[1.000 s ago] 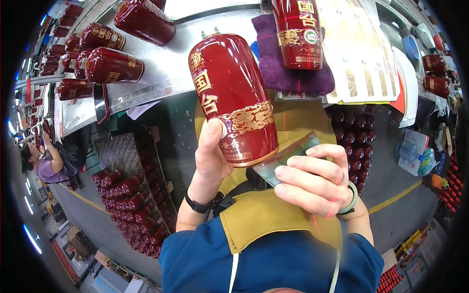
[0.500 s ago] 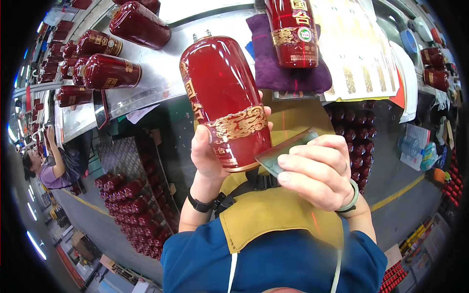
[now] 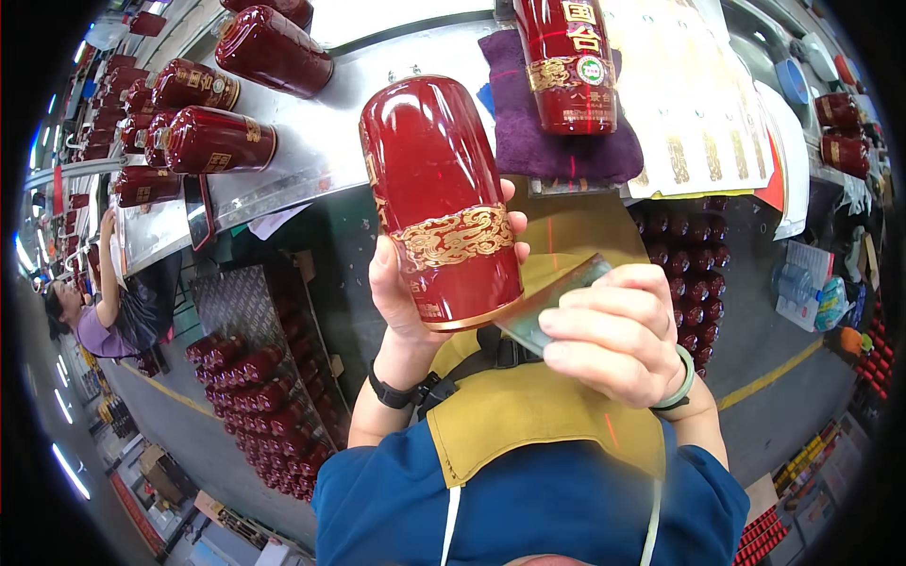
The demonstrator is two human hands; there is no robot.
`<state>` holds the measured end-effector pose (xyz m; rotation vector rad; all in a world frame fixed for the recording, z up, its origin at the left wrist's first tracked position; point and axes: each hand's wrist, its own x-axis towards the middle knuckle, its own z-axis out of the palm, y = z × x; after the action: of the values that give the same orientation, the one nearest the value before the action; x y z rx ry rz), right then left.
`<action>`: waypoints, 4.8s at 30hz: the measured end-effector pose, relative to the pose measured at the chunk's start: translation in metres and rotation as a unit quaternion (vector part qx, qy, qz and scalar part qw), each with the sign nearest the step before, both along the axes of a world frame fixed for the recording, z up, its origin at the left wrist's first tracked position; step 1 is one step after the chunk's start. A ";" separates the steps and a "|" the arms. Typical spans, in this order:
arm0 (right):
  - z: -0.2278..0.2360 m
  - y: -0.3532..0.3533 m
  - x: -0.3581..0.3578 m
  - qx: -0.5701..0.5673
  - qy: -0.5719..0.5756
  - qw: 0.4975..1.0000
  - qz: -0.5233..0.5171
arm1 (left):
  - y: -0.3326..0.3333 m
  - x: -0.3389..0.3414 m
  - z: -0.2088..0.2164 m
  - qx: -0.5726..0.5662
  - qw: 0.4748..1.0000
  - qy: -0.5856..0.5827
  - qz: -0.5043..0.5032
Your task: Applying decorative and informational labels to red glass bottles in a manufacturing facility.
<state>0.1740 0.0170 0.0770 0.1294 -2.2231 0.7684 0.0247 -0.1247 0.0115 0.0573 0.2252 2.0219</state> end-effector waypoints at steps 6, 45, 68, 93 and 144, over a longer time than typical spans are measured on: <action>-0.001 0.003 0.001 0.008 -0.052 0.998 -0.027 | 0.002 0.000 0.007 -0.031 1.000 -0.002 0.000; 0.011 0.014 -0.001 0.112 -0.120 0.986 0.001 | 0.010 -0.008 0.031 -0.300 0.940 0.164 0.021; 0.009 0.014 -0.002 0.115 -0.108 0.987 -0.010 | 0.015 -0.005 0.028 -0.306 0.936 0.166 0.044; -0.006 0.033 0.003 0.003 -0.030 0.988 -0.154 | 0.014 -0.007 0.022 -0.338 0.927 0.159 0.022; -0.014 0.116 0.090 -0.415 -0.020 0.903 -0.113 | 0.033 0.008 0.043 -0.129 0.805 0.555 -0.165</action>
<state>0.2637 0.1328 0.0626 -0.5556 -1.7218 1.5071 0.0328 -0.0920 0.0541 1.0483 1.1358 1.3677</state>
